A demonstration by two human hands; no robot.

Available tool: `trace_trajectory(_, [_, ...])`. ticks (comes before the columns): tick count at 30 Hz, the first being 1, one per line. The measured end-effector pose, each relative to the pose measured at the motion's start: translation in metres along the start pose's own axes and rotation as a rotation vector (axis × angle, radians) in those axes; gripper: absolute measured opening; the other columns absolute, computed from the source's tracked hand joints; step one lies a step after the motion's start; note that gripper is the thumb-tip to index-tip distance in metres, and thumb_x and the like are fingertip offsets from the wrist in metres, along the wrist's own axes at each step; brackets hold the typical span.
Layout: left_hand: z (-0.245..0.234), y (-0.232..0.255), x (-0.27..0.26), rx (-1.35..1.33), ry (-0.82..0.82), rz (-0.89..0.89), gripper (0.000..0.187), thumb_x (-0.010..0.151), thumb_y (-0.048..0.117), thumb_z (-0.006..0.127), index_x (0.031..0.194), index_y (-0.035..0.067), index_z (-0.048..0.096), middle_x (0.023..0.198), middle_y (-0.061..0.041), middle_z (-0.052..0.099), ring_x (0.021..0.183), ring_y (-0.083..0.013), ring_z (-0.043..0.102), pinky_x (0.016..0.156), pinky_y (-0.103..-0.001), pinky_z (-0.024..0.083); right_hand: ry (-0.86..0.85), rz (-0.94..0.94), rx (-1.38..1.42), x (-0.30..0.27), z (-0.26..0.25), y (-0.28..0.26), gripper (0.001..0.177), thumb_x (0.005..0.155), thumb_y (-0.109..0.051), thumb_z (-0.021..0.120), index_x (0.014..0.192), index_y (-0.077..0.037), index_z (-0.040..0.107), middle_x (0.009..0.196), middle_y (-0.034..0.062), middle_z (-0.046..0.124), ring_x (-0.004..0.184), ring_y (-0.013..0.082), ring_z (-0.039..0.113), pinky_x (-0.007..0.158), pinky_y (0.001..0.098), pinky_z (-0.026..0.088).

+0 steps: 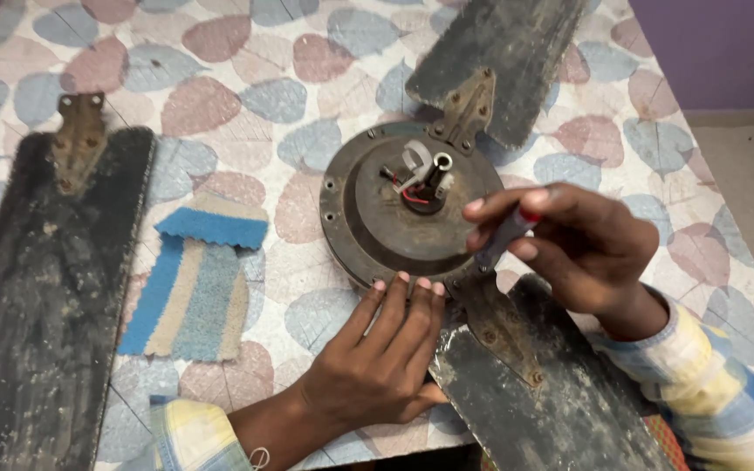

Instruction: The person uses a screwdriver to loosen and remove screws from the mounting brackets of a ceiling fan. One fan blade is detached and set aside on the table while the person continues to unscrew the remaining blades from the central motor housing.

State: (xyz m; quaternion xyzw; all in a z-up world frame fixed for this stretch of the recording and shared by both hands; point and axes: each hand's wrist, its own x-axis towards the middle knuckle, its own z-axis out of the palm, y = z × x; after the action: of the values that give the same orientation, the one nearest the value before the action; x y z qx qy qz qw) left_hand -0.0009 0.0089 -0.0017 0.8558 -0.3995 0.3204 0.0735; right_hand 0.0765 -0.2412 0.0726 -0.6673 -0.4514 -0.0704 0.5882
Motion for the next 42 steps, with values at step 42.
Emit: trace_trajectory(42, [0.014, -0.002, -0.006, -0.213, -0.121, -0.068, 0.119, 0.088, 0.088, 0.045, 0.153, -0.011, 0.043, 0.147, -0.027, 0.051, 0.139, -0.0386, 0.048, 0.114, -0.048, 0.038, 0.025, -0.124, -0.377, -0.007, -0.004, 0.010, 0.073, 0.090, -0.008, 0.083, 0.151, -0.004, 0.044, 0.108, 0.0153, 0.072, 0.096, 0.0198, 0.076, 0.084, 0.0311, 0.066])
